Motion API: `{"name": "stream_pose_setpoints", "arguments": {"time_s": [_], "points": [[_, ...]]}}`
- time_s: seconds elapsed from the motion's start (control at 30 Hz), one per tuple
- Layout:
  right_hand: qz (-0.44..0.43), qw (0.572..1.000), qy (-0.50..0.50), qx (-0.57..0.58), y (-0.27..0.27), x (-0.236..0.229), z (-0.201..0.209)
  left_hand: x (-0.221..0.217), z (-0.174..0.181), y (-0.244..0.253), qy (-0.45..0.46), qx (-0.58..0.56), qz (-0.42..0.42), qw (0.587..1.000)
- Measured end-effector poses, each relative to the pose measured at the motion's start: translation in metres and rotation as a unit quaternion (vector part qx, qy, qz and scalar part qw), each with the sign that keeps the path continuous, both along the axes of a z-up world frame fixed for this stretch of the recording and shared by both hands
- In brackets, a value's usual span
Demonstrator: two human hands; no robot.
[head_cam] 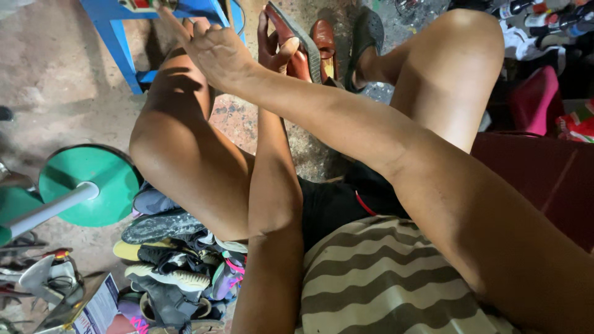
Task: The person sits on the floor and repeatedly rubs the sole of a brown slip-on shoe against a grinding wheel. They rotate the shoe to treat different areas of the sole and occasionally inspect the contact point.
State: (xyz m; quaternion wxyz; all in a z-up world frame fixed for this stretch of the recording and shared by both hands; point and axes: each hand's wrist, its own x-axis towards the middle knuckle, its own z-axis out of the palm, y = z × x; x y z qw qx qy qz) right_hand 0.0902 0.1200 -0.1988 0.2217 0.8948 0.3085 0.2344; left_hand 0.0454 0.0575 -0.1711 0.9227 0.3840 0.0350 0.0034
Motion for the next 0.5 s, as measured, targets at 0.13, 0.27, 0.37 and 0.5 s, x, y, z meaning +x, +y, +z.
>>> {"name": "stream_pose_setpoints", "arguments": {"time_s": [0.13,0.27,0.37,0.5], "points": [[0.005,0.996,-0.025,-0.080,0.003,-0.005,0.002,0.007,0.005,-0.002,0.008,-0.004,-0.004,1.000],[0.017,0.996,0.087,-0.018,0.009,-0.007,0.031,0.016,0.010,0.003,0.011,0.003,0.001,1.000],[0.009,0.971,0.224,0.077,0.007,-0.010,0.069,0.012,0.012,0.002,0.018,0.008,0.006,1.000],[0.049,0.907,0.353,0.222,-0.042,-0.019,0.146,0.009,0.019,0.003,0.015,0.008,-0.003,1.000]]}}
